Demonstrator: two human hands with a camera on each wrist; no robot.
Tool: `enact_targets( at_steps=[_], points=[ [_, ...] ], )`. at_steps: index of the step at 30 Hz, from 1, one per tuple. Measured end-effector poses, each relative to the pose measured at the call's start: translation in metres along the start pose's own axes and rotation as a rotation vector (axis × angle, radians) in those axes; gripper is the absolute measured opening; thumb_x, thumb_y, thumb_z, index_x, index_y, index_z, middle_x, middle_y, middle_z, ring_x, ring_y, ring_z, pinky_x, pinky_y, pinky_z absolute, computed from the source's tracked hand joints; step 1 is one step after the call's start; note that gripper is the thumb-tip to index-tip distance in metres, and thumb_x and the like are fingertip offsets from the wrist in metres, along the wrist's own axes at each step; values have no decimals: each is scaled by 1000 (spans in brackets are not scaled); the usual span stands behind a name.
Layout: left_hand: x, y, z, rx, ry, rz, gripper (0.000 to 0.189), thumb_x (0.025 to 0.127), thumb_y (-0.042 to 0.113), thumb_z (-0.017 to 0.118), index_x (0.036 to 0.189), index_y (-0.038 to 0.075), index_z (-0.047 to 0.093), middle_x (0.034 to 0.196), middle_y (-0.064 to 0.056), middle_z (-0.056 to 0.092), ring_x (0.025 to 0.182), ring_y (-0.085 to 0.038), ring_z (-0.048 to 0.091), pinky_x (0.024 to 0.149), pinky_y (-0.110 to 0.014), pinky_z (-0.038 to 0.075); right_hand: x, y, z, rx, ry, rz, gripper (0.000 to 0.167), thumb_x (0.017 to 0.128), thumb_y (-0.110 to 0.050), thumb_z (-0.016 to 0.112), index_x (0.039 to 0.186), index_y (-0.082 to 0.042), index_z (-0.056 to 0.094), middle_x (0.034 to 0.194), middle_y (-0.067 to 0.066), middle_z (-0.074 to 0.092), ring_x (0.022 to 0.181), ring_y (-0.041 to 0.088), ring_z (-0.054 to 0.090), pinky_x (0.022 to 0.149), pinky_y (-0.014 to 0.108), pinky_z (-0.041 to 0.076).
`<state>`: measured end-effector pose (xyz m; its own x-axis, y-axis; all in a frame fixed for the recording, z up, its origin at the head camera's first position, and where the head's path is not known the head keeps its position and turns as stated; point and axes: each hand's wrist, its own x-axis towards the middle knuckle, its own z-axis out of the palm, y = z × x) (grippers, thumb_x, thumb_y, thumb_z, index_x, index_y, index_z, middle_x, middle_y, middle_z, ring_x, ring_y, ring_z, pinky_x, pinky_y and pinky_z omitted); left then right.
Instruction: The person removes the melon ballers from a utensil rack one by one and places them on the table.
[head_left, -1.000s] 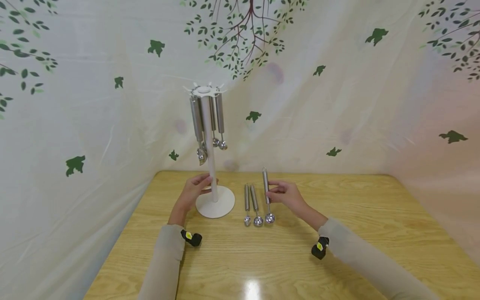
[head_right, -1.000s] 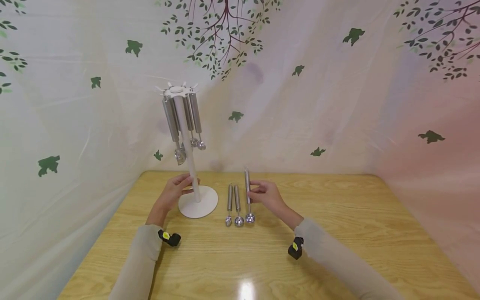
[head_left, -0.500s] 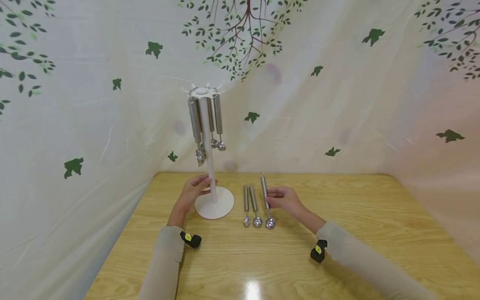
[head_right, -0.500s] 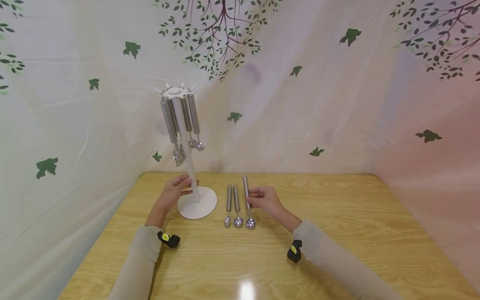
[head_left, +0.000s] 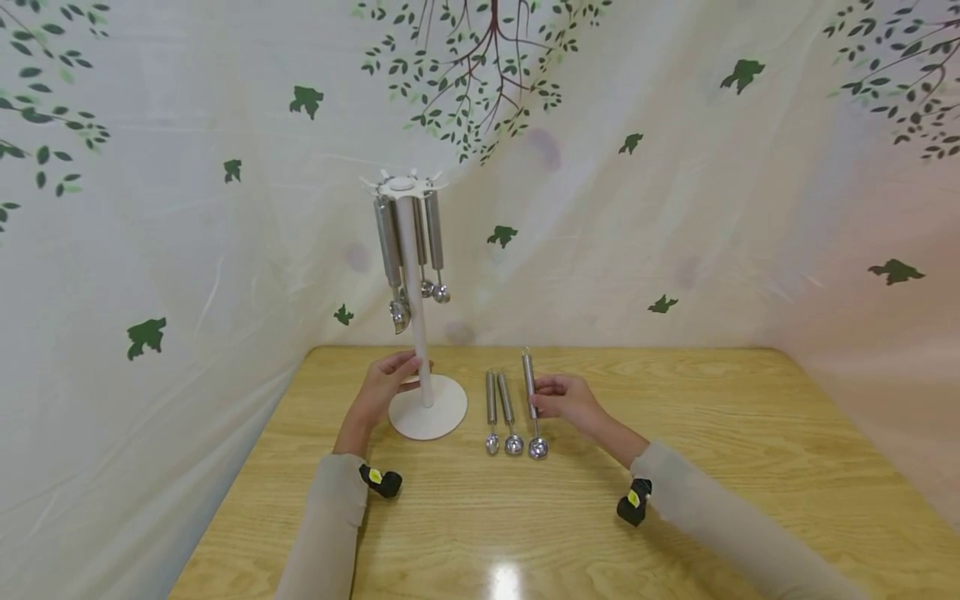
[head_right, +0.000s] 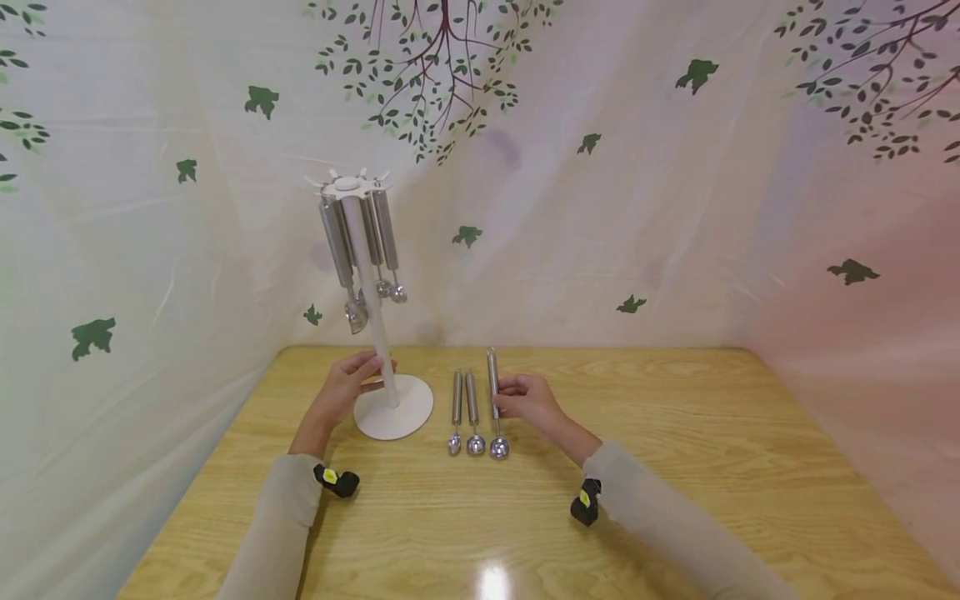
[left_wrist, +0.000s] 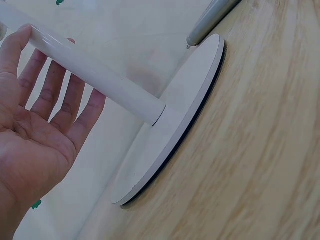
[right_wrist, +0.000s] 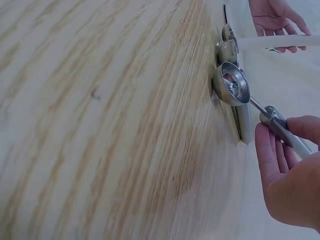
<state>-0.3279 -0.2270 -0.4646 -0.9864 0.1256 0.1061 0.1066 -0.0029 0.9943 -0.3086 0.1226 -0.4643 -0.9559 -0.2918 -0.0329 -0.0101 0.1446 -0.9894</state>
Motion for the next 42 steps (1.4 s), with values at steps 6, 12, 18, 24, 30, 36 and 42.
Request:
enact_targets(
  at_steps=[6, 12, 18, 24, 30, 36, 42],
  points=[
    [0, 1, -1, 1, 10, -24, 43, 104, 24, 60, 135, -6, 59, 116, -6, 76, 106, -9, 70, 103, -48, 56, 4, 1, 5, 13, 21, 1, 39, 94, 3, 67, 127, 20, 55, 107, 21, 70, 79, 10, 69, 77, 31, 65],
    [-1, 1, 0, -14, 6, -19, 42, 103, 23, 62, 134, -5, 61, 115, -4, 77, 105, -8, 70, 102, -46, 57, 5, 8, 12, 6, 70, 5, 38, 91, 4, 70, 126, 18, 59, 101, 19, 73, 76, 8, 67, 70, 25, 63],
    [-1, 0, 1, -23, 6, -19, 42, 103, 22, 61, 134, -7, 59, 110, 0, 77, 104, -8, 71, 101, -46, 57, 7, 17, 19, -31, 123, 38, 35, 90, 4, 71, 123, 14, 63, 94, 13, 71, 72, 9, 66, 63, 21, 60],
    [0, 1, 1, 14, 2, -25, 44, 104, 26, 61, 136, -5, 59, 127, -19, 70, 108, -10, 70, 103, -47, 56, 8, 16, 25, -69, 180, 91, 31, 89, 4, 72, 119, 12, 66, 98, 20, 71, 73, 12, 67, 66, 25, 62],
    [1, -1, 0, -1, -5, -15, 42, 105, 22, 59, 136, -7, 58, 135, -32, 60, 105, -7, 70, 103, -48, 56, 10, 12, 29, -150, 233, 112, 26, 90, 1, 73, 114, 10, 69, 96, 19, 71, 69, 13, 66, 64, 25, 61],
    [2, -2, -1, 3, -5, -19, 42, 105, 23, 59, 135, -6, 59, 133, -29, 63, 106, -7, 70, 103, -47, 56, 14, 8, 32, -218, 234, 96, 24, 89, 3, 71, 110, 13, 68, 98, 25, 73, 62, 10, 64, 60, 25, 61],
    [1, 0, -2, 20, -7, -35, 43, 105, 25, 59, 136, -4, 59, 124, -11, 74, 111, -11, 69, 105, -48, 55, 14, 5, 34, -266, 225, 113, 23, 87, 3, 73, 108, 12, 68, 96, 23, 73, 62, 12, 64, 59, 25, 60]
  ],
)
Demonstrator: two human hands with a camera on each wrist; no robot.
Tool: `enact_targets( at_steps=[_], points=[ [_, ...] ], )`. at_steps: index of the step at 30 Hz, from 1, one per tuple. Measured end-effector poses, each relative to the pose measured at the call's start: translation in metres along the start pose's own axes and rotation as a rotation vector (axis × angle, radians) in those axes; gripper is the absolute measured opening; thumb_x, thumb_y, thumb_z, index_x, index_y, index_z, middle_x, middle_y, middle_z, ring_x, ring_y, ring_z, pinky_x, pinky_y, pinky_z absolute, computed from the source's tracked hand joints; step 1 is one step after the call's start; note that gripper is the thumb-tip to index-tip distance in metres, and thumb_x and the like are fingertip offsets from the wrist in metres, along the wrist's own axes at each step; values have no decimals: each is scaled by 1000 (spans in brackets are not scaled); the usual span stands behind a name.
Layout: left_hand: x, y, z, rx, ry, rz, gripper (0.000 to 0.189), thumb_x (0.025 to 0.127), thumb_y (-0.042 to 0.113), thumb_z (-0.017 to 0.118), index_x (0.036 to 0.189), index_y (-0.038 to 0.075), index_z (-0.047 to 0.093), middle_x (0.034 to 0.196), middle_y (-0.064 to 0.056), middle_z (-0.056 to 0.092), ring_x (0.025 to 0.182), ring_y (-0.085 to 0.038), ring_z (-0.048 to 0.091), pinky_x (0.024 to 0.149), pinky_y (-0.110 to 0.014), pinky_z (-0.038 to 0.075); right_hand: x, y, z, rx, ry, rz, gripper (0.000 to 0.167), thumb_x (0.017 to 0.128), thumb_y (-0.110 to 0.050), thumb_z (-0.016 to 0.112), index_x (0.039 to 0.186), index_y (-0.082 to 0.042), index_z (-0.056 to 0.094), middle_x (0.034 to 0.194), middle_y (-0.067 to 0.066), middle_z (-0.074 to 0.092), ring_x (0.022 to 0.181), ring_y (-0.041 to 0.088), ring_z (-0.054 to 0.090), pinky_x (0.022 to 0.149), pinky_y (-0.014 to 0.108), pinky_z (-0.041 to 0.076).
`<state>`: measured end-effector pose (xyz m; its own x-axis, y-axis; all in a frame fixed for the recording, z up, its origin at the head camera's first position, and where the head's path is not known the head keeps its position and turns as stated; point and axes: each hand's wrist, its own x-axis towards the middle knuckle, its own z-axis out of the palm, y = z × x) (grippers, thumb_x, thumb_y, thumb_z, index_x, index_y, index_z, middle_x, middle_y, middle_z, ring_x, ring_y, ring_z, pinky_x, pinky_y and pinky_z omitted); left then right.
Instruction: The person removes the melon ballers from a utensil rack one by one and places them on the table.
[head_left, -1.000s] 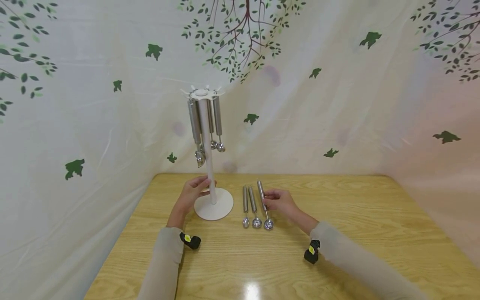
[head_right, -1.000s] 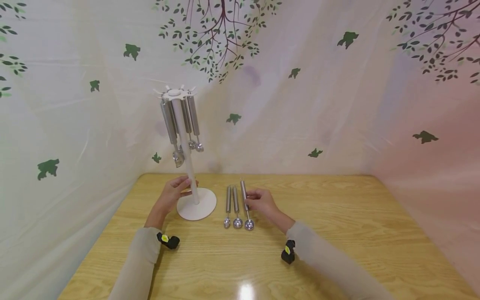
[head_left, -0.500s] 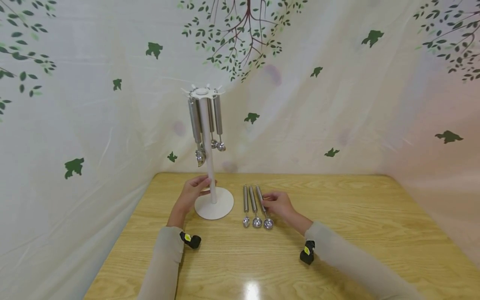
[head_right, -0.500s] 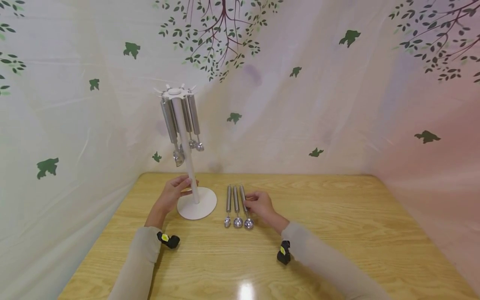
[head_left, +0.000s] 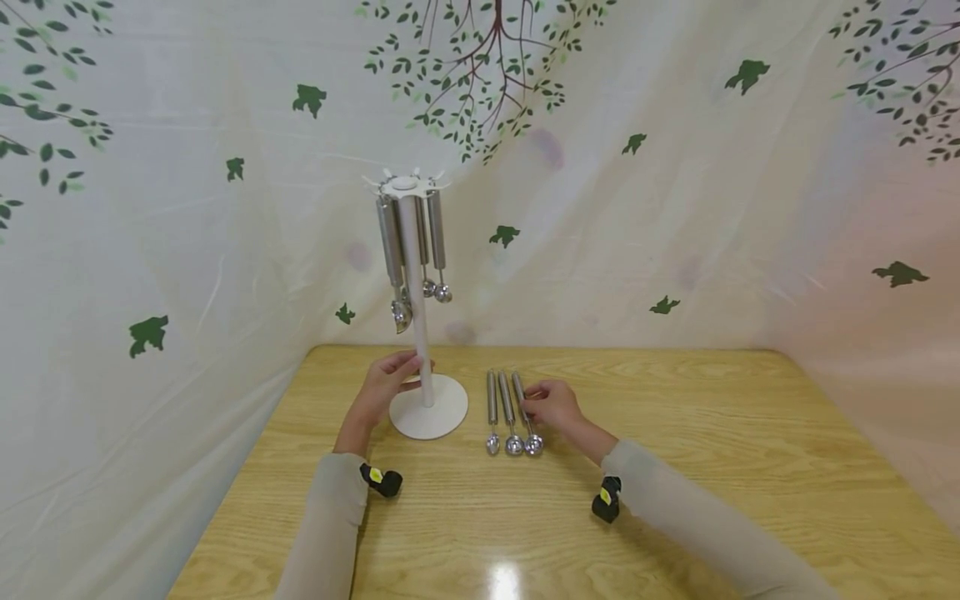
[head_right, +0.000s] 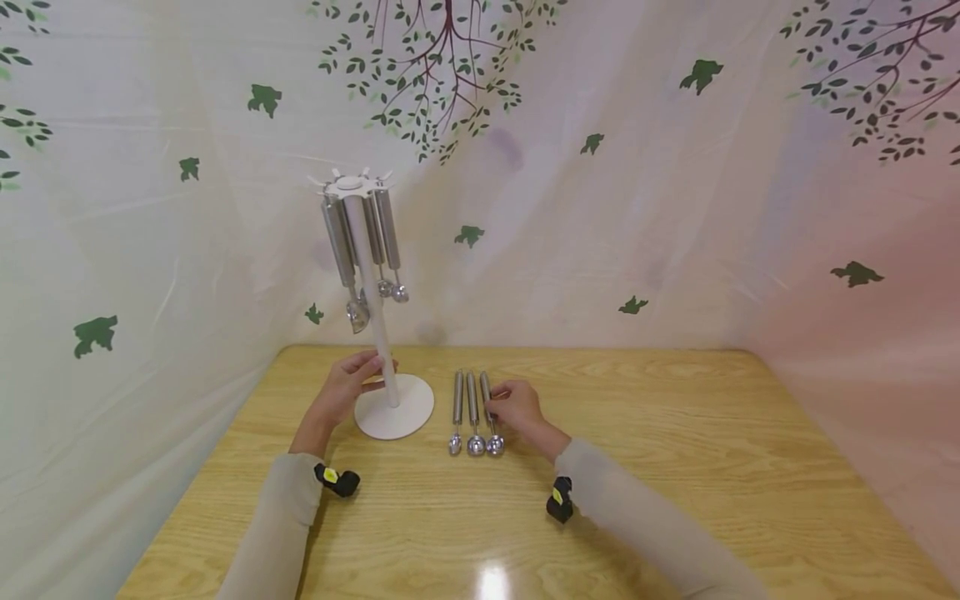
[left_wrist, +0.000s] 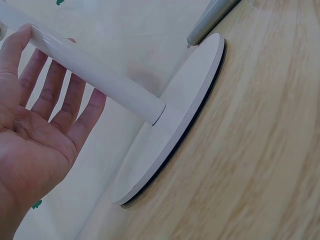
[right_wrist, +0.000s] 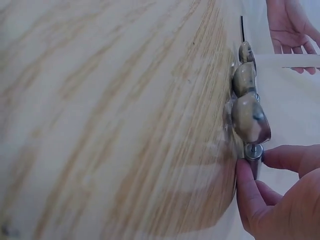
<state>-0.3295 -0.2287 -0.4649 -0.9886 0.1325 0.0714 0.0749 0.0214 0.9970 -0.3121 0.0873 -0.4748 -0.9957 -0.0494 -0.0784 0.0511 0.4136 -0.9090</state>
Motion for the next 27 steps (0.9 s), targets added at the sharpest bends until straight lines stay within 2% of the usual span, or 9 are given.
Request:
enact_targets(
  at_steps=[7, 14, 17, 21, 27],
  points=[
    [-1, 0, 2, 2, -2, -5, 43, 105, 26, 58, 137, -4, 59, 126, -14, 72, 116, -16, 68, 106, -50, 53, -4, -4, -4, -4, -24, 1, 25, 87, 3, 71, 109, 14, 66, 98, 27, 73, 61, 12, 65, 60, 27, 62],
    [0, -1, 1, -8, -17, 34, 44, 105, 24, 59, 136, -7, 58, 131, -27, 66, 105, -7, 70, 103, -48, 56, -3, 5, -10, 32, -91, -12, 31, 87, 3, 70, 115, 14, 64, 96, 23, 71, 67, 14, 66, 64, 30, 63],
    [0, -2, 1, -10, -14, 35, 43, 105, 23, 59, 135, -8, 58, 128, -23, 69, 105, -7, 70, 103, -49, 56, -3, 8, -12, 57, -116, -8, 34, 88, 3, 72, 119, 14, 62, 99, 21, 69, 71, 15, 67, 69, 31, 64],
    [0, -1, 0, -3, -3, 23, 43, 105, 24, 59, 135, -6, 59, 125, -17, 72, 108, -9, 69, 104, -49, 55, -4, 9, -12, 90, -131, -5, 36, 88, 4, 73, 121, 15, 62, 104, 25, 68, 75, 16, 69, 74, 33, 65],
    [2, -2, 0, 2, -10, 13, 43, 106, 24, 57, 136, -7, 57, 136, -30, 61, 111, -10, 68, 105, -49, 54, -5, 8, -11, 98, -138, -16, 37, 87, 4, 73, 120, 15, 62, 108, 29, 69, 80, 19, 71, 76, 34, 65]
  ],
)
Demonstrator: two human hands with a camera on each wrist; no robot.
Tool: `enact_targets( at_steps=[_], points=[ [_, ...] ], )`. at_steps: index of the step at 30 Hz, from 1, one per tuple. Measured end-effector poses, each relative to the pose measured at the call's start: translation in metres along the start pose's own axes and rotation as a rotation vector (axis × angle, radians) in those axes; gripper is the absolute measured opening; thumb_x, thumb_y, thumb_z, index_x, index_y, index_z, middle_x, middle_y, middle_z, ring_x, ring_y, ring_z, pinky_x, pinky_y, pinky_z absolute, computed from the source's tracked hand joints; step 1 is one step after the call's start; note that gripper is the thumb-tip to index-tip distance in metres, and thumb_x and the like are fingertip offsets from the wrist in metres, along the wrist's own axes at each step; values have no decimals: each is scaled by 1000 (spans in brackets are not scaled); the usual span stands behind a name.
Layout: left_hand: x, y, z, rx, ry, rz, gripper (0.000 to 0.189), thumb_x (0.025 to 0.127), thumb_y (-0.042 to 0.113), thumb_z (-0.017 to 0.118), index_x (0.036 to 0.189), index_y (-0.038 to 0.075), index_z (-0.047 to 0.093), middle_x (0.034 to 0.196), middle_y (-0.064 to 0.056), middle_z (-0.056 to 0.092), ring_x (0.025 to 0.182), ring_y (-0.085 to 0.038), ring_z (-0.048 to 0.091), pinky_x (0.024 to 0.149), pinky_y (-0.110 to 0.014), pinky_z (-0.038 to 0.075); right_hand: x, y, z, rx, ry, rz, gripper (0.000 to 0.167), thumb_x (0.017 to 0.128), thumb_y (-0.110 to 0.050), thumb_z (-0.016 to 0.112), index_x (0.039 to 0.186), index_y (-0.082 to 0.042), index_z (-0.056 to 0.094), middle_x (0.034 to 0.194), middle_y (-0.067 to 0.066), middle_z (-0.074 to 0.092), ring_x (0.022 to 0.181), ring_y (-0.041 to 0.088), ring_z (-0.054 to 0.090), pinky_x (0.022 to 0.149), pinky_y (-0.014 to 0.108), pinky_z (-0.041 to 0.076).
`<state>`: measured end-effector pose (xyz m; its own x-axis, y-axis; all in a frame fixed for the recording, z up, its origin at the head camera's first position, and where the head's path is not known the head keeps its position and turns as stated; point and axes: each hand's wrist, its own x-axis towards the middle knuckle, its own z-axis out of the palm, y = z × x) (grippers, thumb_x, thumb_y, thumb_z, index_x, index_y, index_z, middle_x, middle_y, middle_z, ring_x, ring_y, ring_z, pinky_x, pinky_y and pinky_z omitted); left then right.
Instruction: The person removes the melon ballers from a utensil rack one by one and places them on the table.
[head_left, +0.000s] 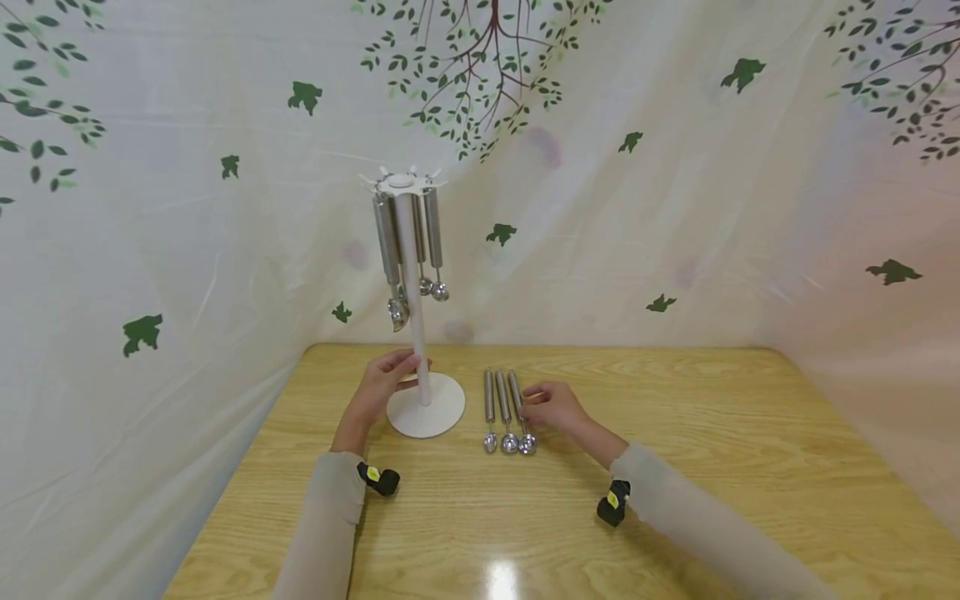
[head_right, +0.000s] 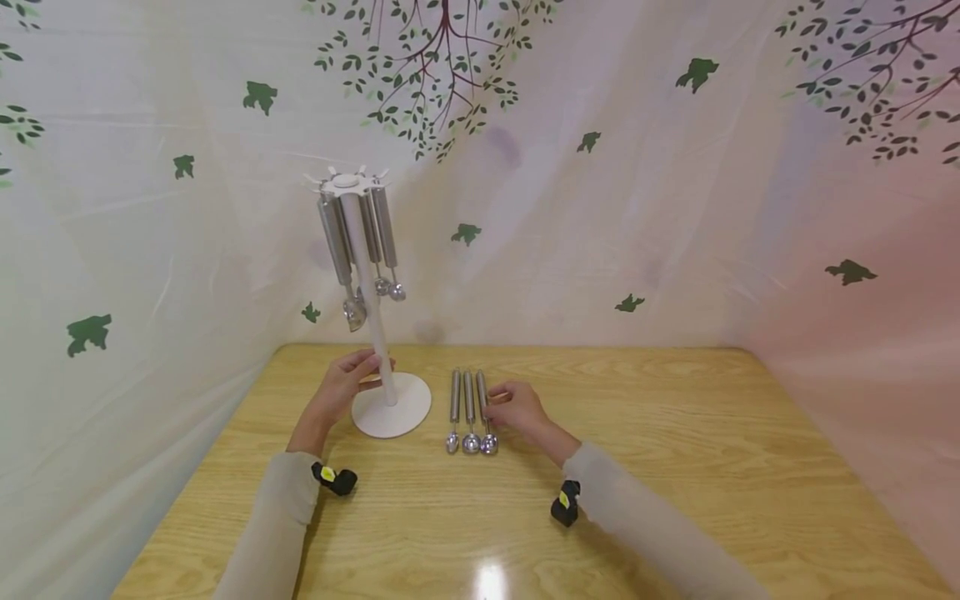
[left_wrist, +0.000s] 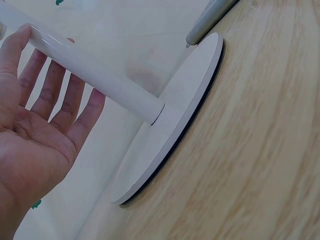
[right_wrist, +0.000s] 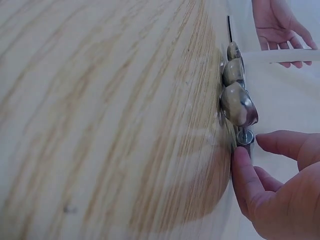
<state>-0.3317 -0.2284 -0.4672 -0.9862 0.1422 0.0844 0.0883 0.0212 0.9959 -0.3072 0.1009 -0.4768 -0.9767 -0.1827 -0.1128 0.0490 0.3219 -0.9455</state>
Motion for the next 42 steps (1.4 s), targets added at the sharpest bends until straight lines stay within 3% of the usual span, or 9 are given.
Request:
enact_targets(
  at_steps=[3, 10, 16, 20, 32, 42],
  points=[
    [1, -1, -1, -9, -2, 4, 43, 106, 23, 58, 136, -7, 58, 132, -26, 65, 109, -9, 69, 105, -50, 54, 0, 0, 1, 1, 3, 2, 37, 87, 5, 72, 121, 15, 62, 108, 30, 68, 80, 20, 71, 77, 35, 65],
    [1, -1, -1, -31, -12, 21, 44, 105, 23, 59, 135, -8, 58, 109, 5, 76, 105, -7, 69, 107, -54, 52, 1, -5, 3, 22, 2, 29, 36, 88, 6, 71, 122, 15, 61, 107, 27, 68, 77, 17, 70, 75, 34, 65],
    [-1, 2, -1, -37, -13, 11, 45, 105, 24, 60, 135, -8, 58, 111, 3, 76, 105, -6, 70, 107, -53, 53, 1, -8, 0, -4, -4, 40, 35, 91, 1, 71, 124, 11, 62, 108, 24, 68, 80, 17, 70, 76, 35, 65],
    [-2, 2, -2, -46, -14, 0, 44, 104, 26, 61, 135, -5, 60, 109, 7, 76, 105, -6, 69, 106, -50, 54, 2, -8, -2, -15, -16, 36, 35, 93, -1, 70, 125, 10, 62, 110, 25, 67, 83, 19, 71, 77, 37, 64],
    [-2, 1, -3, -87, -29, 24, 21, 103, 23, 62, 119, 15, 72, 108, 7, 77, 105, -7, 70, 103, -47, 56, 6, -10, -5, -15, 1, 53, 36, 93, -2, 69, 126, 9, 61, 116, 26, 67, 87, 21, 70, 79, 36, 64],
    [-2, 0, -3, -71, -24, 14, 31, 103, 25, 62, 127, 7, 68, 107, 10, 76, 106, -6, 70, 103, -45, 57, 10, -26, -11, -28, -19, 7, 40, 96, -3, 64, 133, 10, 58, 124, 30, 64, 109, 41, 68, 93, 47, 60]
  ],
)
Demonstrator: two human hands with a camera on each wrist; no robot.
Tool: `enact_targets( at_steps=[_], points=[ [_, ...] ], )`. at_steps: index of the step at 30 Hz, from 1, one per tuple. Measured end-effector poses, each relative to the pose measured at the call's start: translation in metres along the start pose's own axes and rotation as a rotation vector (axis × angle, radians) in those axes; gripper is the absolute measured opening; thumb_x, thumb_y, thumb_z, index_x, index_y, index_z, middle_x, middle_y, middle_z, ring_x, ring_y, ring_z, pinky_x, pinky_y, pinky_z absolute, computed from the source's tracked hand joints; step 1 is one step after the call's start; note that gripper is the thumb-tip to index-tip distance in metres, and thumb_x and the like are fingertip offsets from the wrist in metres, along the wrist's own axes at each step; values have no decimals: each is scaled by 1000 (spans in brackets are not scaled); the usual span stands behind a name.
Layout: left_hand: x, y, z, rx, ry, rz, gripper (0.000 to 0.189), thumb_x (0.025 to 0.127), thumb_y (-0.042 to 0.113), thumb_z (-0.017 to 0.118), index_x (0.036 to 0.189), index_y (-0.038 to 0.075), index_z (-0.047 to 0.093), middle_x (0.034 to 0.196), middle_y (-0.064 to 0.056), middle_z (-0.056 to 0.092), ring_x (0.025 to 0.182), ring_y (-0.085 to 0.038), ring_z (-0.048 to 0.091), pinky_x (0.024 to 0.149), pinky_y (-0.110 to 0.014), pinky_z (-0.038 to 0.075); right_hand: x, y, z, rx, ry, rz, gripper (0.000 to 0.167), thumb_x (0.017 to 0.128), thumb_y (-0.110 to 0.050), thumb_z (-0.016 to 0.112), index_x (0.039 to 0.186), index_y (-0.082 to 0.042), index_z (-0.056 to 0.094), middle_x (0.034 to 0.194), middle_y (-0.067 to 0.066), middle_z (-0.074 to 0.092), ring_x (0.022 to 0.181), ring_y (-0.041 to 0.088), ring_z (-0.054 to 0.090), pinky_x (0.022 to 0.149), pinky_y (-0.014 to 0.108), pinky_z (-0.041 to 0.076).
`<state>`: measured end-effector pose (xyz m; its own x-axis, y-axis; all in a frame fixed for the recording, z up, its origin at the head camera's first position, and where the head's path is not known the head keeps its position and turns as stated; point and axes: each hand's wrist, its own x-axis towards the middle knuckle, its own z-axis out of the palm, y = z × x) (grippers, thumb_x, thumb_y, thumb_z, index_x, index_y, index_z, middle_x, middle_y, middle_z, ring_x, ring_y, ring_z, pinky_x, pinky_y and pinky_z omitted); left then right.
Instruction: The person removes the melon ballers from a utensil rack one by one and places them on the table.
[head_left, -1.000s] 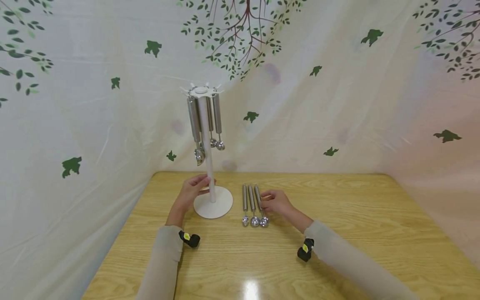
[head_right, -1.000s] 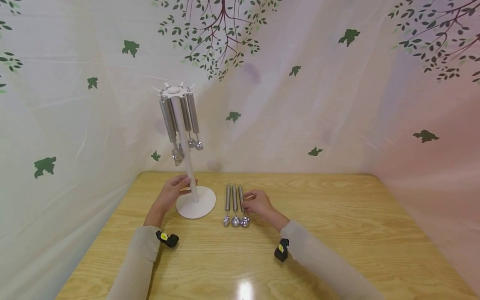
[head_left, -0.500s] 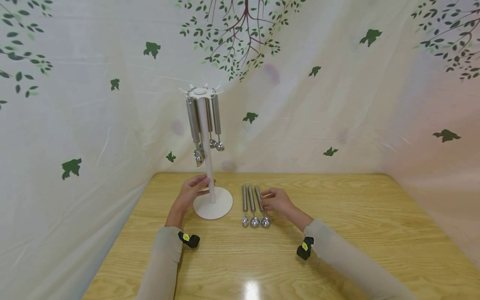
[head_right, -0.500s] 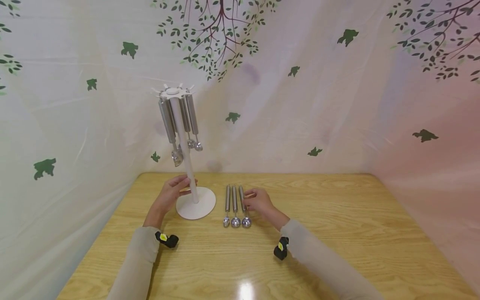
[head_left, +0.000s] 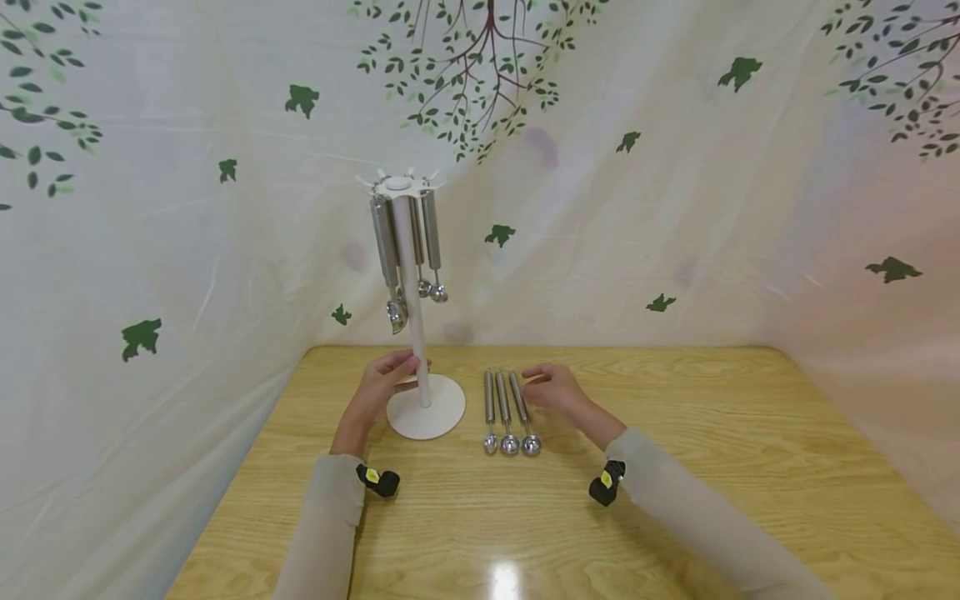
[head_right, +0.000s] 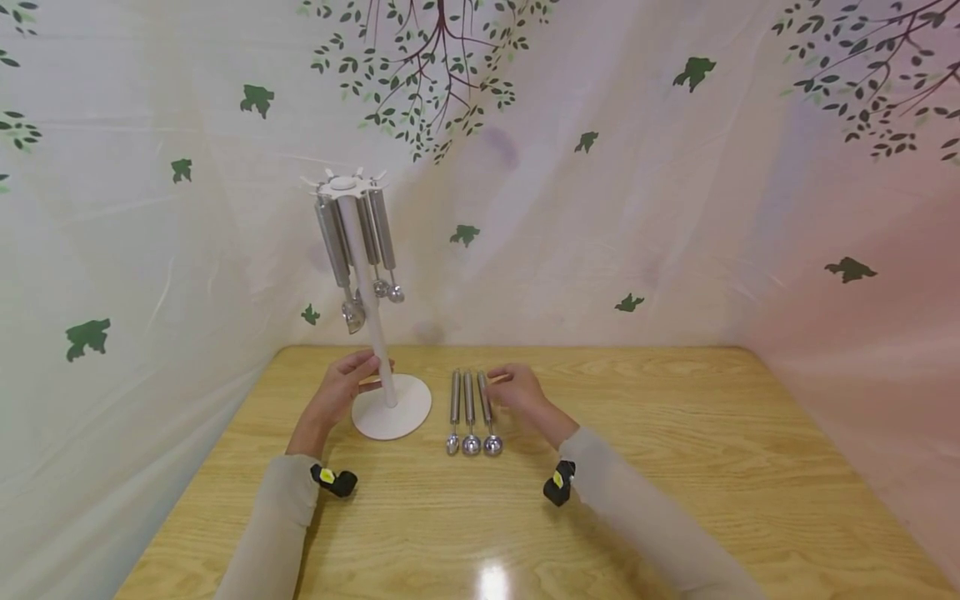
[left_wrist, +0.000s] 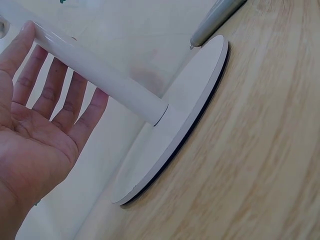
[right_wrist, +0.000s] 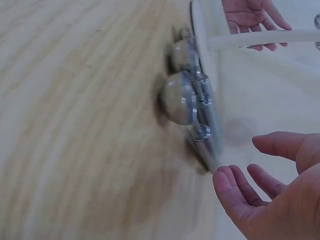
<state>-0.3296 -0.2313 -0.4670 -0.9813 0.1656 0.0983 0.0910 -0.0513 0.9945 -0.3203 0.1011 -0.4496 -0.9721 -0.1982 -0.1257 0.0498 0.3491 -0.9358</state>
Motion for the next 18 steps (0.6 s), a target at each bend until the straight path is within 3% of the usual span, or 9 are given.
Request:
enact_targets(
  at_steps=[2, 7, 11, 18],
  points=[
    [0, 1, 0, -2, -1, -3, 32, 103, 26, 62, 127, 6, 67, 106, 11, 76, 106, -6, 70, 103, -46, 56, -1, -12, -2, 5, -10, -13, 41, 97, -4, 64, 134, 12, 56, 126, 32, 63, 114, 44, 65, 98, 51, 58],
    [-1, 1, 1, -6, -3, 6, 28, 103, 25, 62, 124, 8, 69, 110, 5, 76, 106, -7, 70, 105, -50, 54, 7, -35, -10, 14, -40, -59, 40, 99, -8, 65, 135, 7, 58, 132, 28, 63, 119, 38, 65, 106, 54, 52],
    [-1, 0, 1, -11, -5, 12, 20, 104, 23, 61, 118, 14, 72, 115, -1, 76, 107, -8, 70, 108, -54, 51, 14, -59, -17, 32, -83, -153, 39, 99, -10, 65, 136, 3, 60, 133, 26, 64, 118, 31, 66, 106, 51, 53],
    [0, 2, 0, -27, -11, -19, 20, 106, 17, 56, 117, 17, 72, 114, 1, 76, 104, -6, 69, 112, -59, 46, 14, -116, -20, 67, -118, -307, 37, 99, -9, 66, 135, -1, 61, 130, 22, 66, 113, 23, 67, 98, 35, 59]
  ],
)
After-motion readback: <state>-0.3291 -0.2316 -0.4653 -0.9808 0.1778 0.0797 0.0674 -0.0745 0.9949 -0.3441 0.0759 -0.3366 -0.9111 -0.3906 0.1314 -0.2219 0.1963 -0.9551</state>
